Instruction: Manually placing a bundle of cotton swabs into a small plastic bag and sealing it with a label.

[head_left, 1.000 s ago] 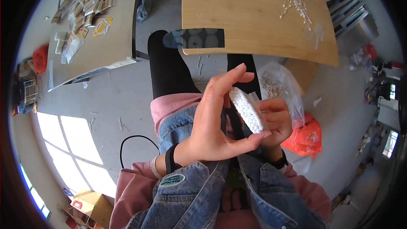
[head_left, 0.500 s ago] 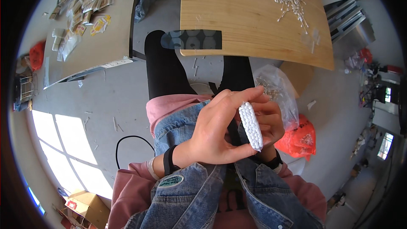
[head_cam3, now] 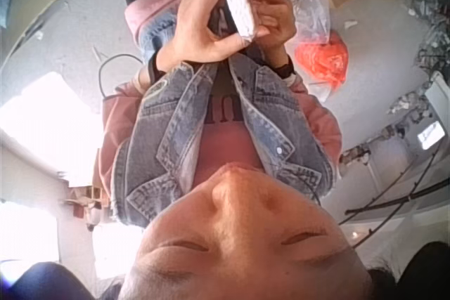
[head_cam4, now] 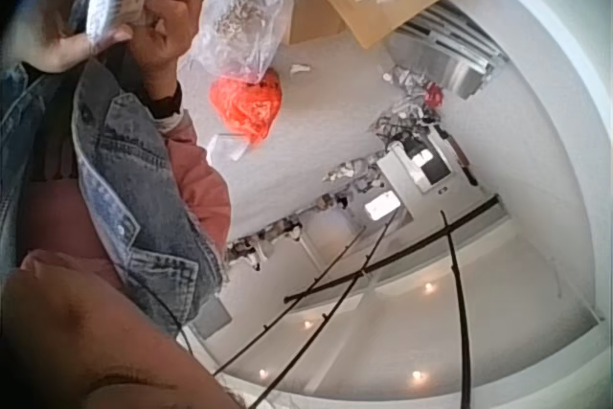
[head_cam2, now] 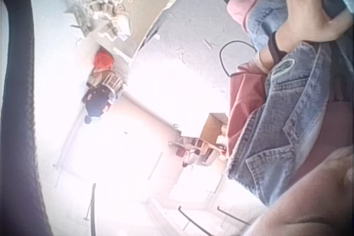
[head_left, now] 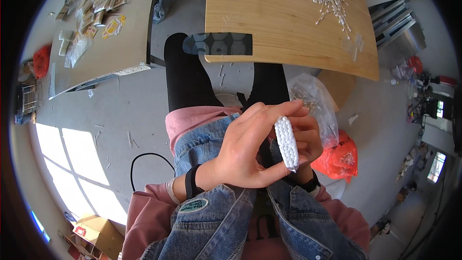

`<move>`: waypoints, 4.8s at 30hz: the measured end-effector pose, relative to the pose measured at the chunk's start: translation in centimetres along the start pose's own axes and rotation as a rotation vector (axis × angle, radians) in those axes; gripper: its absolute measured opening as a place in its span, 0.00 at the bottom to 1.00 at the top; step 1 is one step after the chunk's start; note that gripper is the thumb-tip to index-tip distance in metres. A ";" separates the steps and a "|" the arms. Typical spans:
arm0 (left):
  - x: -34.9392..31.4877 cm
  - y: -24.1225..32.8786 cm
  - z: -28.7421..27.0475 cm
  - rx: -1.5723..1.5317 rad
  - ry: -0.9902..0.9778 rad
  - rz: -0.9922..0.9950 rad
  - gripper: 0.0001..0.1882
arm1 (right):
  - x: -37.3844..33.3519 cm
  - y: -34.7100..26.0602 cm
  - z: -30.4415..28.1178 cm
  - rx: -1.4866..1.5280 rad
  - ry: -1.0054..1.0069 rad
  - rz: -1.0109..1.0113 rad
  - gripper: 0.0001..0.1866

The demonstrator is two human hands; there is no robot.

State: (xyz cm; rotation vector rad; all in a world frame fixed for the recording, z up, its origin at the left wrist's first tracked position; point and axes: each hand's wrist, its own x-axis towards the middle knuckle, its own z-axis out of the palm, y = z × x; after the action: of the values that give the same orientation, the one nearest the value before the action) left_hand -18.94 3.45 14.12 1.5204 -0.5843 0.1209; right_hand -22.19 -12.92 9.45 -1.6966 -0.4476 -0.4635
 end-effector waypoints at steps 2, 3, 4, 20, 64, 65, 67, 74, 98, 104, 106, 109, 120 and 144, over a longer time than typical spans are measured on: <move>0.0 0.0 0.0 0.008 0.002 0.000 0.41 | 0.1 -0.1 0.0 0.004 -0.005 0.004 0.15; 0.0 0.1 0.0 0.007 0.002 -0.001 0.41 | 0.1 -0.1 0.0 0.008 -0.008 0.009 0.14; 0.0 0.1 -0.1 0.009 -0.005 -0.014 0.41 | 0.0 0.0 -0.1 0.008 -0.008 0.009 0.14; 0.1 -0.2 0.1 0.071 0.022 0.090 0.39 | 0.1 0.0 0.0 -0.020 0.006 0.023 0.15; -0.5 -1.0 -0.2 -0.383 0.082 -0.104 0.31 | 0.9 -2.7 -1.2 -0.262 0.174 -0.088 0.13; -0.5 -0.9 -0.5 -0.381 0.076 -0.130 0.28 | 0.9 -2.8 -1.3 -0.264 0.178 -0.086 0.13; -0.5 -1.0 -0.9 -0.379 0.068 -0.156 0.25 | 0.8 -2.8 -1.3 -0.253 0.171 -0.078 0.13; -0.4 -0.9 -1.0 -0.487 0.100 -0.277 0.20 | 1.6 -3.5 -2.2 -0.346 0.085 -0.116 0.14; 0.1 1.0 0.1 -0.002 -0.004 -0.055 0.20 | 1.8 -3.0 -1.6 0.198 0.312 0.294 0.18; 0.0 0.0 0.1 -0.023 -0.046 0.138 0.18 | 2.0 -3.6 -1.2 0.003 0.344 0.026 0.20; -0.1 0.3 -0.3 -0.011 -0.076 0.137 0.18 | 2.1 -3.6 -1.9 -0.068 0.216 -0.144 0.21; 0.2 0.2 -0.3 -0.001 -0.078 0.189 0.16 | 2.6 -3.6 -3.5 -0.079 -0.003 -0.285 0.21; 0.1 0.7 -0.2 0.027 -0.095 0.180 0.16 | 2.6 -4.0 -3.6 -0.089 -0.017 -0.352 0.19; -0.1 0.9 0.8 -0.124 -0.063 0.000 0.41 | 0.8 -2.7 0.6 0.711 0.397 0.787 0.15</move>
State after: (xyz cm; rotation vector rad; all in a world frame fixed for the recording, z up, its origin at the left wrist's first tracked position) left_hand -19.63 2.73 14.85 1.4081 -0.6308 0.0361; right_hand -22.92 -11.82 12.02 -0.9359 0.3308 -0.0283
